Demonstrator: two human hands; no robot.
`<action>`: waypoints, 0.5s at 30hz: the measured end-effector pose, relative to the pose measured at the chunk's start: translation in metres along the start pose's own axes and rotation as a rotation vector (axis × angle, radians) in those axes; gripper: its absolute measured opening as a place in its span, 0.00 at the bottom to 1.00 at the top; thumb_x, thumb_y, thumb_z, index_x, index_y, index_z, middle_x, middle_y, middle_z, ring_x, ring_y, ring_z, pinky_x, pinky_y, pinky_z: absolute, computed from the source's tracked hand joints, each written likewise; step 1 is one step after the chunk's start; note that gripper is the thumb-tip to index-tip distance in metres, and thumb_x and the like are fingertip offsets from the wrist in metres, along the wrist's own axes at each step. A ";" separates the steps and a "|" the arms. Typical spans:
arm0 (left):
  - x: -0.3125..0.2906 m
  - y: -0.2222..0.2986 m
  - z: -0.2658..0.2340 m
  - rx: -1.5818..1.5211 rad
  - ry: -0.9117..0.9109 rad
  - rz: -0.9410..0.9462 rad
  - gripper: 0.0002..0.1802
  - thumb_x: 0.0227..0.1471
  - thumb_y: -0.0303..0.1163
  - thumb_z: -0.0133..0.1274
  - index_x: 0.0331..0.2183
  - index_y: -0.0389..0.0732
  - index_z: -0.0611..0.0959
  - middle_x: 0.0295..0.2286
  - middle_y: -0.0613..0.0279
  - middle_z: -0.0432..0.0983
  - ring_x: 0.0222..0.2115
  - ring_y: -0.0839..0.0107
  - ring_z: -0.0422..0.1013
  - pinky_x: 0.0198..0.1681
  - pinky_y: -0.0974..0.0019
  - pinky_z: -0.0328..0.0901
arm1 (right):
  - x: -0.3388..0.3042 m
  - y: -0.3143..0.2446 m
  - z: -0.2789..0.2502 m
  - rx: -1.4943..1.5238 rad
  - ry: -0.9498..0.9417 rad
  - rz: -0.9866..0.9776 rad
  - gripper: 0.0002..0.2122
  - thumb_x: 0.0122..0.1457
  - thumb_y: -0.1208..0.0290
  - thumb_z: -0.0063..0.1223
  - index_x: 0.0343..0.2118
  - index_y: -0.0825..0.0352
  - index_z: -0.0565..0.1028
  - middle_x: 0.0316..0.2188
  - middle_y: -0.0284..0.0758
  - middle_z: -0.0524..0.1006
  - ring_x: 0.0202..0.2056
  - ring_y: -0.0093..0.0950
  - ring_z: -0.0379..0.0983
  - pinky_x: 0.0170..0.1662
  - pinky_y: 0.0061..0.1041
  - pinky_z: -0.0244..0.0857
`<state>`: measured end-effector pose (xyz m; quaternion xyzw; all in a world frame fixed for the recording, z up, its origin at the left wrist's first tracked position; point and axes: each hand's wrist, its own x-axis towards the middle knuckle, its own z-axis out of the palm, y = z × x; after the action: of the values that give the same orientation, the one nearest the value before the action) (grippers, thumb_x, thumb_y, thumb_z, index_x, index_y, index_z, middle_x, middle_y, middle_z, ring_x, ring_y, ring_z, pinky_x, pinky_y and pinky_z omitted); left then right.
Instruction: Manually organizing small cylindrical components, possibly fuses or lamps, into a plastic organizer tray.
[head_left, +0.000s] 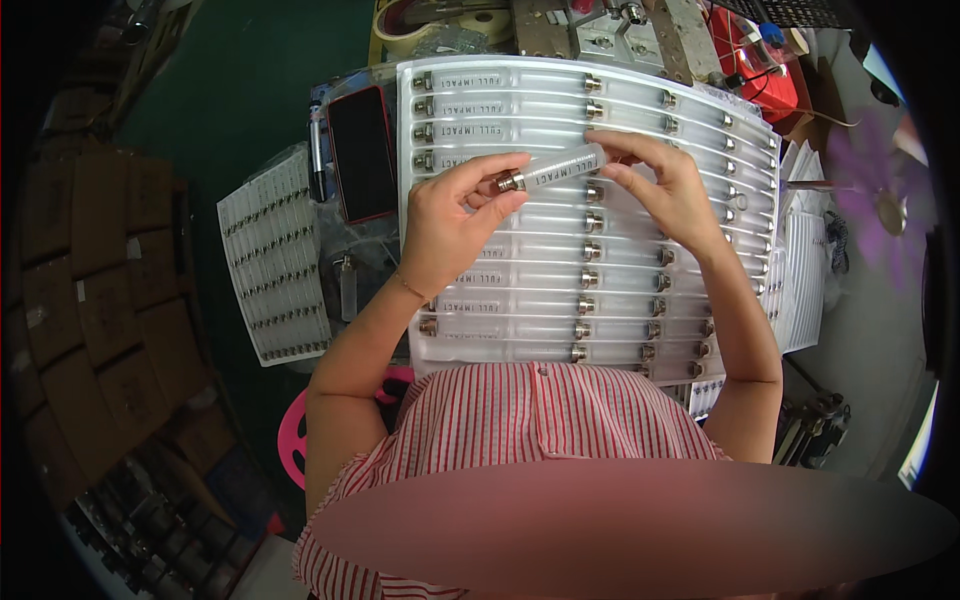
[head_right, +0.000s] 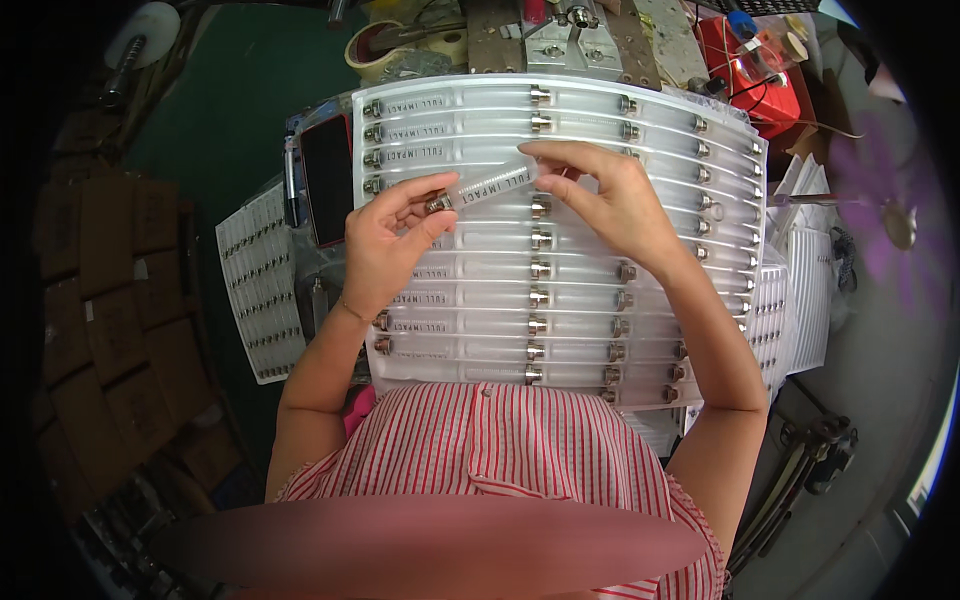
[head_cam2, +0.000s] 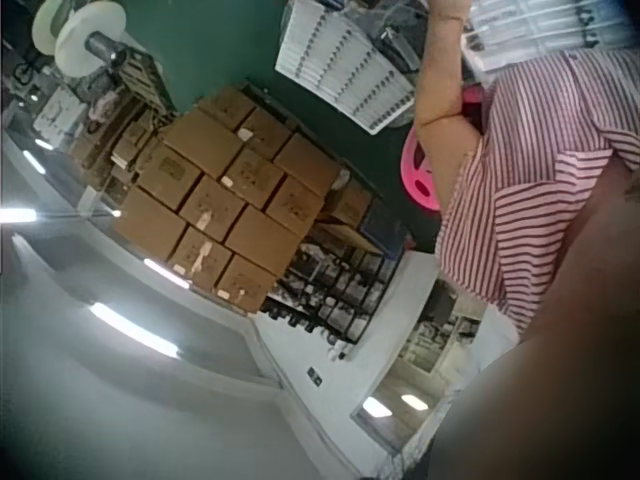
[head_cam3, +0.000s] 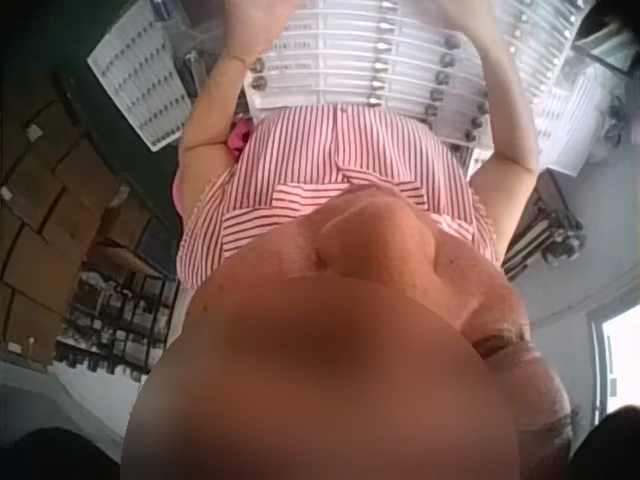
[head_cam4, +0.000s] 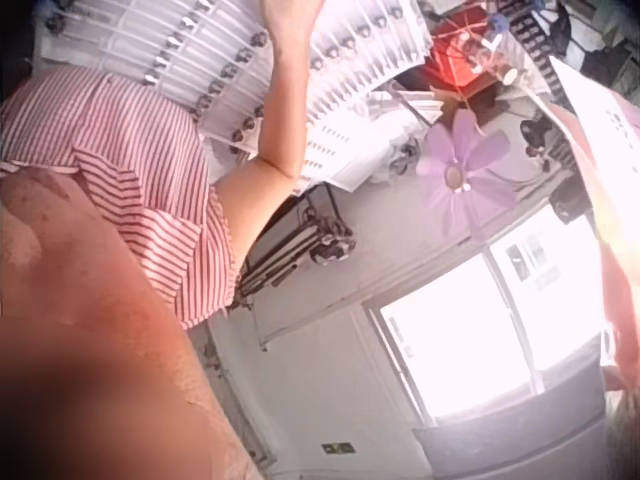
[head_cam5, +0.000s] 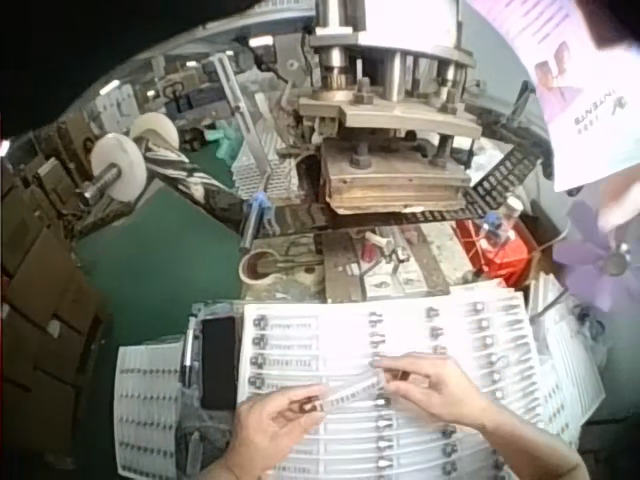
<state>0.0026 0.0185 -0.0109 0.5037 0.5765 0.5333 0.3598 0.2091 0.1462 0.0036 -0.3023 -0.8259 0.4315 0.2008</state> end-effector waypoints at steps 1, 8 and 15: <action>0.000 0.002 0.000 0.004 0.004 0.004 0.19 0.43 0.23 0.59 0.42 0.40 0.80 0.28 0.59 0.79 0.25 0.79 0.74 0.29 0.76 0.69 | -0.002 -0.003 0.004 0.052 0.008 0.047 0.16 0.54 0.71 0.54 0.47 0.63 0.74 0.35 0.36 0.78 0.33 0.22 0.72 0.39 0.22 0.66; -0.013 0.021 -0.017 0.183 -0.018 -0.036 0.19 0.43 0.22 0.60 0.41 0.41 0.81 0.32 0.63 0.79 0.26 0.82 0.72 0.30 0.77 0.67 | -0.002 -0.021 0.004 -0.002 0.016 -0.009 0.18 0.50 0.78 0.55 0.47 0.65 0.73 0.34 0.36 0.78 0.34 0.24 0.72 0.43 0.24 0.64; -0.077 0.033 -0.079 -0.017 -0.280 -0.028 0.18 0.43 0.23 0.59 0.40 0.44 0.82 0.32 0.65 0.75 0.27 0.81 0.69 0.31 0.76 0.65 | -0.036 -0.024 -0.013 -0.328 0.083 -0.195 0.17 0.48 0.81 0.55 0.44 0.66 0.74 0.30 0.38 0.77 0.32 0.32 0.72 0.38 0.27 0.65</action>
<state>-0.0484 -0.0786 0.0253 0.5621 0.5230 0.4578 0.4483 0.2356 0.1195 0.0283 -0.2672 -0.9016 0.2568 0.2234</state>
